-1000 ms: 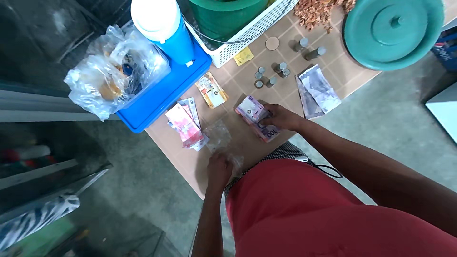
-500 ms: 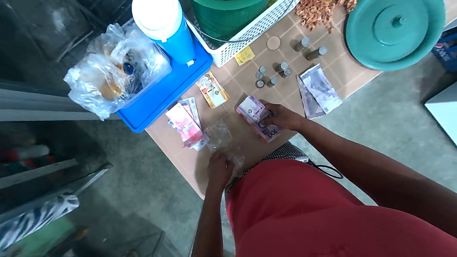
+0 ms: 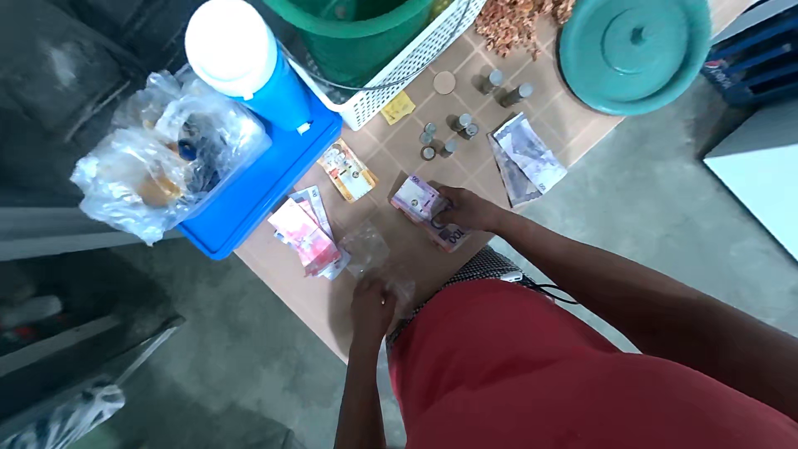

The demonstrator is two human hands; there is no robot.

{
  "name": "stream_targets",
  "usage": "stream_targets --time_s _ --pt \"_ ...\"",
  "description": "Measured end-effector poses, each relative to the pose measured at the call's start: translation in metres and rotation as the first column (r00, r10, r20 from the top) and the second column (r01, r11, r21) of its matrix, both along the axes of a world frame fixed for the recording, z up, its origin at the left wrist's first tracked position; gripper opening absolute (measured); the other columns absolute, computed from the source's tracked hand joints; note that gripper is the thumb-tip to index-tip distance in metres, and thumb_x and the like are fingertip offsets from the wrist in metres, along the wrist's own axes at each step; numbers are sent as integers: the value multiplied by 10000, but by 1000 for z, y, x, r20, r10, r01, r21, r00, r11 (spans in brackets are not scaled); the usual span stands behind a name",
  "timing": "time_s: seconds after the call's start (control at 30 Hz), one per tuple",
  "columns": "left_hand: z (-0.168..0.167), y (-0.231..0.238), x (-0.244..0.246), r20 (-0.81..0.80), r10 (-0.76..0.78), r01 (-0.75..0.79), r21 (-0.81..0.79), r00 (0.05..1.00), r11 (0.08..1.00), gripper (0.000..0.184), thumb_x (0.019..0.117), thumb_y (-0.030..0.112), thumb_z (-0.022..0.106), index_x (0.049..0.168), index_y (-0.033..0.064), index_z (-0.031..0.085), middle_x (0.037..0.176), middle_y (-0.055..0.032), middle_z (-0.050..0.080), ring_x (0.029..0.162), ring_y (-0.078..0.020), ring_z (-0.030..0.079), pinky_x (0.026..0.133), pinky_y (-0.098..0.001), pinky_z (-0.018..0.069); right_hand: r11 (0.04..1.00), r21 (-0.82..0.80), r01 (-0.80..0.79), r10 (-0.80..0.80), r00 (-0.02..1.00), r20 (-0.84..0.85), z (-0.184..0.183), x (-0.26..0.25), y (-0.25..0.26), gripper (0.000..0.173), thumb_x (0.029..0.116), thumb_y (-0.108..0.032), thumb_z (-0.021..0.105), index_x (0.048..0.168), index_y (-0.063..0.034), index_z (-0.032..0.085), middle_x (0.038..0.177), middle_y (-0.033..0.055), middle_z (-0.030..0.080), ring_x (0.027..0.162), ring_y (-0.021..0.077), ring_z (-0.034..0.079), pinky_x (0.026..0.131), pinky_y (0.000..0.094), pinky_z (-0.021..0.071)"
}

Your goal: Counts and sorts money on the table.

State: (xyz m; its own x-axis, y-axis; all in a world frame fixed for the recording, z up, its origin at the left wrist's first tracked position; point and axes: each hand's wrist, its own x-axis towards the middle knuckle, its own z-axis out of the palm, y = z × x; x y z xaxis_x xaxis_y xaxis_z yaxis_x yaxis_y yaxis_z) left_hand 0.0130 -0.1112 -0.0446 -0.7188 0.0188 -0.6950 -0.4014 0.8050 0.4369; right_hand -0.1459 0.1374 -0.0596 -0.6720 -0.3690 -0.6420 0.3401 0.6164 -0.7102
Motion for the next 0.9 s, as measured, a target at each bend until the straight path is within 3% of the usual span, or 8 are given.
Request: stream_targets --time_s 0.13,0.33,0.43,0.5,0.6,0.67,0.8,0.9 --pt "-1 1 -1 -5 -23 23 -14 1000 1000 307 969 194 627 1106 -66 715 1288 -275 622 1243 -414 579 1068 -545 447 994 106 -24 30 998 -57 2 7 -9 502 958 -96 702 1428 -43 532 1181 251 680 1066 415 678 937 630 516" --pt "7 3 -2 -28 5 -5 3 1000 1000 291 988 151 596 1109 -92 700 1250 -279 631 1176 -404 616 1029 -533 481 985 171 -37 61 989 -135 5 10 -9 640 936 -114 733 1504 -55 445 1239 257 658 1091 431 671 931 626 527" --pt "26 13 -1 -153 137 -130 53 979 990 262 991 109 568 1064 -119 673 1157 -271 647 1006 -345 675 896 -466 555 966 254 -54 142 930 -339 31 23 -7 745 861 -202 821 1498 -23 477 1391 282 534 1260 492 524 957 660 468" --pt "38 24 -2 -278 251 -215 154 927 965 243 966 90 593 1044 -127 671 1079 -252 659 883 -277 686 784 -397 580 979 153 -134 185 898 -398 59 37 -11 750 812 -269 870 1443 -32 542 1368 254 566 1229 451 563 964 617 503" --pt "52 42 -11 -363 396 -266 358 844 895 204 962 79 615 1022 -107 673 1003 -185 654 801 -130 655 715 -245 562 924 -83 -373 340 902 -266 86 55 -29 617 930 -271 748 1446 -14 529 1219 228 646 1016 343 665 877 492 557" --pt "60 47 -15 -434 427 -261 392 793 882 171 949 70 624 935 -92 675 978 -160 652 761 -67 623 681 -181 530 899 -119 -420 369 877 -309 78 59 -38 403 985 -99 592 1367 29 579 1076 230 680 887 341 681 820 503 563" --pt "64 44 -9 -545 257 -164 215 798 963 108 864 3 644 893 -100 652 1059 -229 658 774 -169 658 675 -260 555 966 -62 -250 185 841 -508 61 59 -38 238 941 16 618 1167 59 678 1026 217 678 826 315 685 759 459 588" --pt "58 54 -2 -656 291 -58 353 696 934 66 869 -35 608 906 -89 610 1106 -245 634 798 -132 656 672 -202 550 959 -106 -264 157 803 -575 60 59 -42 259 904 57 626 1158 54 676 1043 211 667 851 307 689 750 439 597"
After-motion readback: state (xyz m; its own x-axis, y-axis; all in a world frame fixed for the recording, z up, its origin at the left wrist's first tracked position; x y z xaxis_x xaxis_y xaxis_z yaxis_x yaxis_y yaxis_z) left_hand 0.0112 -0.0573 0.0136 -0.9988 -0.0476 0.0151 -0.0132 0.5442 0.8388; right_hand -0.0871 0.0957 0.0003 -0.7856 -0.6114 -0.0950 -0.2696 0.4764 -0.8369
